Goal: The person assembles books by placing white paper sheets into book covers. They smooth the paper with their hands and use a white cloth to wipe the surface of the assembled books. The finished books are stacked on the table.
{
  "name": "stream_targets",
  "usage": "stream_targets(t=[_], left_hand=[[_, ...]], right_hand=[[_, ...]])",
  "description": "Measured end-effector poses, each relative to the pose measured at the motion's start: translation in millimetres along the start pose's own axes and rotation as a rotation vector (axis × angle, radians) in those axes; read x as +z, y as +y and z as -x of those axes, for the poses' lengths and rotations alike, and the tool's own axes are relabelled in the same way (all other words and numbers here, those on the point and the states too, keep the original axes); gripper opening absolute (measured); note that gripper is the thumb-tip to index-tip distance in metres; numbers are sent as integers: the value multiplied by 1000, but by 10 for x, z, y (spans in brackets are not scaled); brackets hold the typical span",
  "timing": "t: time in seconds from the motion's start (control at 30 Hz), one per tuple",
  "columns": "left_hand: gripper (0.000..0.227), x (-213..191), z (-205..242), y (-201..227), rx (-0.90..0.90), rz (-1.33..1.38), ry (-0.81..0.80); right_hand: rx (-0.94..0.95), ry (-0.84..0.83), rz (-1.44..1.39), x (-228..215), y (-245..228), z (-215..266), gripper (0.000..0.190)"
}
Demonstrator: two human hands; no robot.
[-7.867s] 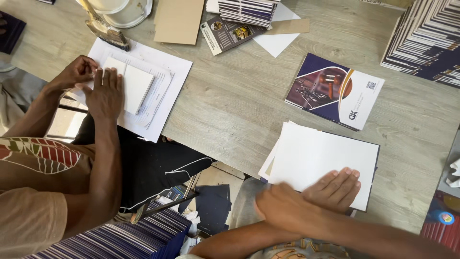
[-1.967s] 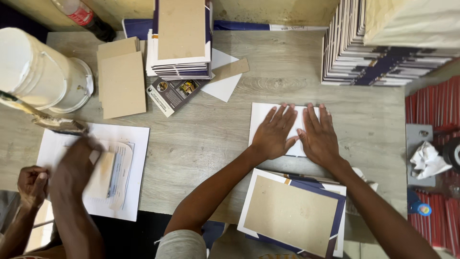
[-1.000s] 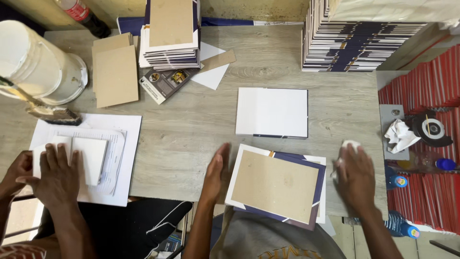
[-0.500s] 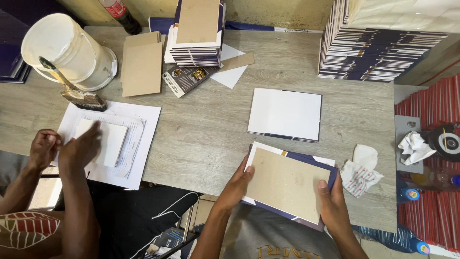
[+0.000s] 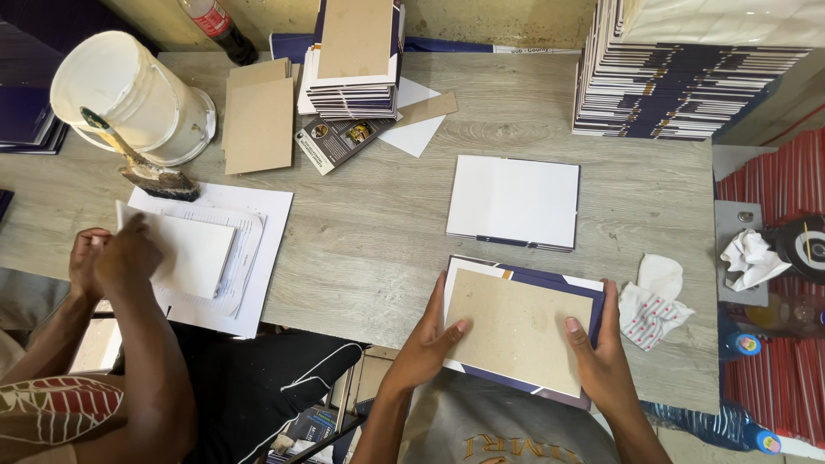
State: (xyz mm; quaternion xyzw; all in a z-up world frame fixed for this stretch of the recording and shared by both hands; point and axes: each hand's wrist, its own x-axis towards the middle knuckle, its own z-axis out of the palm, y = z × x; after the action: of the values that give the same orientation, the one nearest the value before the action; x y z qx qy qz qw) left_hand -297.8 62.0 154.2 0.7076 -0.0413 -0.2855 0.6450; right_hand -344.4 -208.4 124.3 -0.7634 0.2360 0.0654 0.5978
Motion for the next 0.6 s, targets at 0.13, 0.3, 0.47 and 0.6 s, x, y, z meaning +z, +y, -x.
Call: stream_targets(t=[0.13, 0.3, 0.47, 0.6], left_hand=[[101, 12, -31, 36, 23, 5, 7], [99, -61, -328, 142, -35, -53, 85], [67, -86, -765, -153, 143, 13, 118], [26, -96, -911, -399, 190, 95, 144]], right_hand=[[41, 2, 26, -2, -149, -20, 99], [38, 37, 32, 12, -165, -60, 92], [73, 60, -79, 13, -152, -165, 78], [68, 95, -168, 40, -123, -188, 62]])
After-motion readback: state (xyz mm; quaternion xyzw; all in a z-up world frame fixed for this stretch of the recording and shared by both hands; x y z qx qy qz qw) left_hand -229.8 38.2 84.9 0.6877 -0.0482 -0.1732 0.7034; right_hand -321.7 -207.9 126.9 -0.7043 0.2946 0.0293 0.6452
